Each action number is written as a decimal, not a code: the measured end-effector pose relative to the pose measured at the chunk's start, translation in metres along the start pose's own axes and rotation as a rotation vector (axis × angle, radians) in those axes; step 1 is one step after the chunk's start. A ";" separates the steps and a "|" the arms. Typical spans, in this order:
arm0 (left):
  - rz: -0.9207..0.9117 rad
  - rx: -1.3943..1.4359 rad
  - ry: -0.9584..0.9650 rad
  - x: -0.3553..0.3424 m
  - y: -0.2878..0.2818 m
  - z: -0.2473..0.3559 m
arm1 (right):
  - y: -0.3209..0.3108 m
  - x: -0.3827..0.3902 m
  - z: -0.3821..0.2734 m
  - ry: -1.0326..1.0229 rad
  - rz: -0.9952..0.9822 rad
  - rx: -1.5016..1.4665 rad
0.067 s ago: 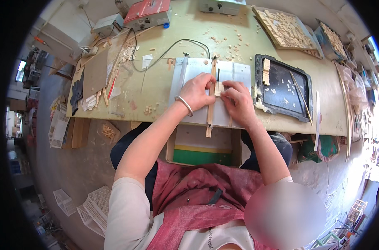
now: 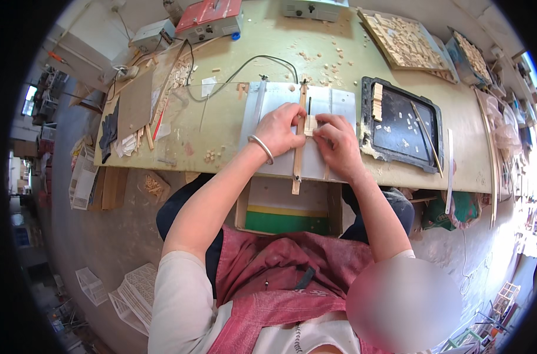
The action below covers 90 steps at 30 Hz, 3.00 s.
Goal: The person repeatedly feeds small wooden pieces through a table saw, using a push stick to guide them and collecting the cut pieces in a tray. The person also clears sawdust from the blade area with the push stick.
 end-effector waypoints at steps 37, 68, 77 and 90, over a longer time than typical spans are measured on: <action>-0.163 0.048 -0.055 0.048 -0.012 0.015 | -0.007 0.038 -0.037 -0.069 -0.084 -0.014; -0.044 -0.072 0.017 0.033 0.000 0.020 | -0.001 0.030 -0.027 -0.022 -0.022 0.109; -0.070 -0.050 -0.030 0.023 -0.003 0.016 | 0.002 0.023 -0.020 -0.003 -0.016 0.090; -0.058 -0.050 -0.042 0.006 -0.004 0.008 | 0.006 0.011 -0.008 0.037 -0.017 0.089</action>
Point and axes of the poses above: each hand's wrist, its own x-axis away from the middle knuckle, its own y-axis out of the palm, z = x × y, the point moved 2 cm from there along -x, towards the middle knuckle, and after that the axes turned 3 degrees about z, right-handed, at the moved point
